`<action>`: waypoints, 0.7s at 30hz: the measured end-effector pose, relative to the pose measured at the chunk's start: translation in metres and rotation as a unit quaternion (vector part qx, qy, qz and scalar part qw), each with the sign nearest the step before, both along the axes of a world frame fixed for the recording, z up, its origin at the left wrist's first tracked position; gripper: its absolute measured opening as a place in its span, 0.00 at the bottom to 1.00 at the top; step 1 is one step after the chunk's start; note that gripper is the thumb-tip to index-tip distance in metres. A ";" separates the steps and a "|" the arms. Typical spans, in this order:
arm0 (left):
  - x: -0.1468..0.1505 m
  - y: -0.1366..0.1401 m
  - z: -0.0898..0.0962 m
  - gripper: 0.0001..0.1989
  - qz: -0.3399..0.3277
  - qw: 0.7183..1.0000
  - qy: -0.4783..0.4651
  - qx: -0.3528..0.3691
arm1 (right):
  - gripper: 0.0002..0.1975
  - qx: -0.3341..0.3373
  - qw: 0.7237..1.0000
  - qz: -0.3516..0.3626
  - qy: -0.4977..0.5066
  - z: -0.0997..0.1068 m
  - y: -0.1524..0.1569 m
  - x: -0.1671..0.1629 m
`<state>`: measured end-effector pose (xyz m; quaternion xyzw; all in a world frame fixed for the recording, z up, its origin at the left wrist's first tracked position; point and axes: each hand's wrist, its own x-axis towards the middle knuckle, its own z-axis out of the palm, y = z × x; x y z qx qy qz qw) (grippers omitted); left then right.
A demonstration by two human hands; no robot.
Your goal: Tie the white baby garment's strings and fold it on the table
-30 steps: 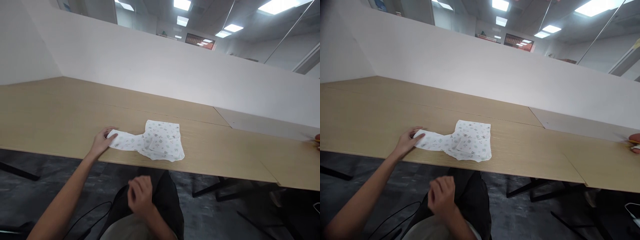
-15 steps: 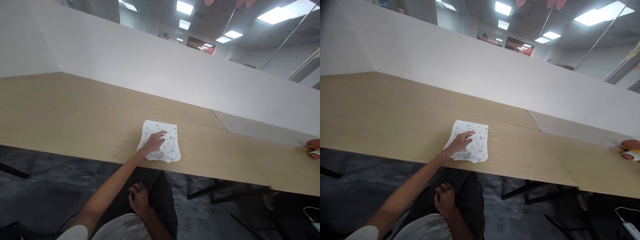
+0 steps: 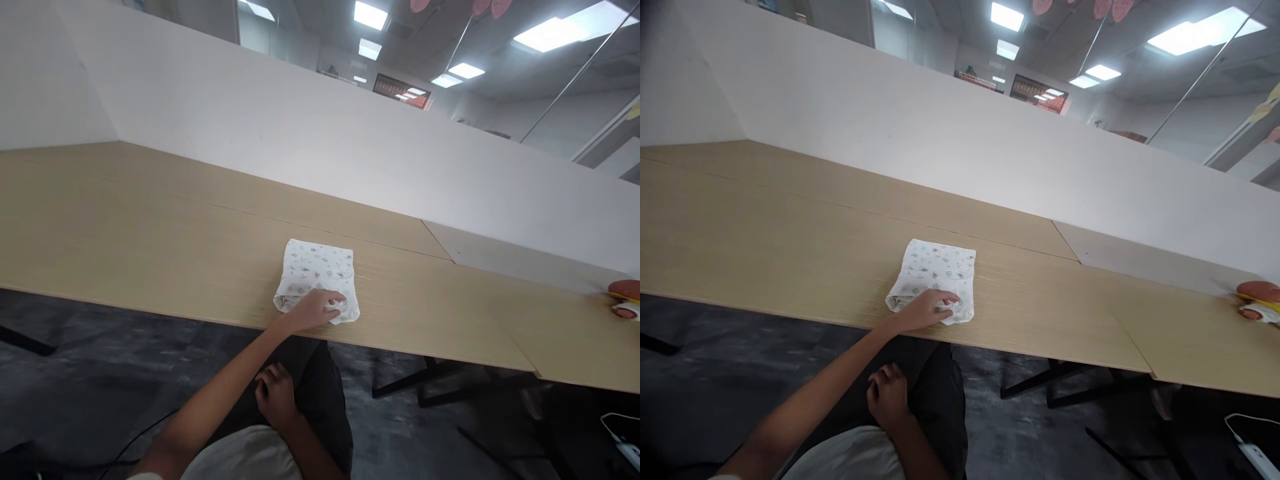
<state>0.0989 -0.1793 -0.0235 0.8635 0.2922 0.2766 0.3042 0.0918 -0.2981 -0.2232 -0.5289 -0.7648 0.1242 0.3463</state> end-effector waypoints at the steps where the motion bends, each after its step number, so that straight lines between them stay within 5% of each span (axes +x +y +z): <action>1: -0.009 -0.004 0.000 0.15 0.000 1.000 -0.014 0.011 | 0.10 0.010 1.000 0.007 0.012 0.003 -0.002 0.001; 6: -0.084 -0.014 -0.009 0.16 0.121 0.985 -0.025 0.123 | 0.14 0.138 0.985 -0.031 0.099 0.046 -0.019 0.036; 11: -0.144 -0.006 -0.021 0.16 0.167 0.965 0.020 0.201 | 0.15 0.328 0.920 -0.200 0.076 0.120 -0.015 0.131; 13: -0.148 0.001 -0.023 0.17 0.138 0.967 0.041 0.210 | 0.15 0.313 0.926 -0.209 0.035 0.144 -0.001 0.168; 16: -0.138 0.015 -0.024 0.17 0.107 0.971 0.062 0.205 | 0.18 0.197 0.972 -0.129 -0.018 0.164 0.026 0.202; 21: -0.116 0.031 -0.020 0.15 0.072 0.974 0.080 0.199 | 0.13 0.097 0.995 -0.020 0.010 0.170 0.052 0.209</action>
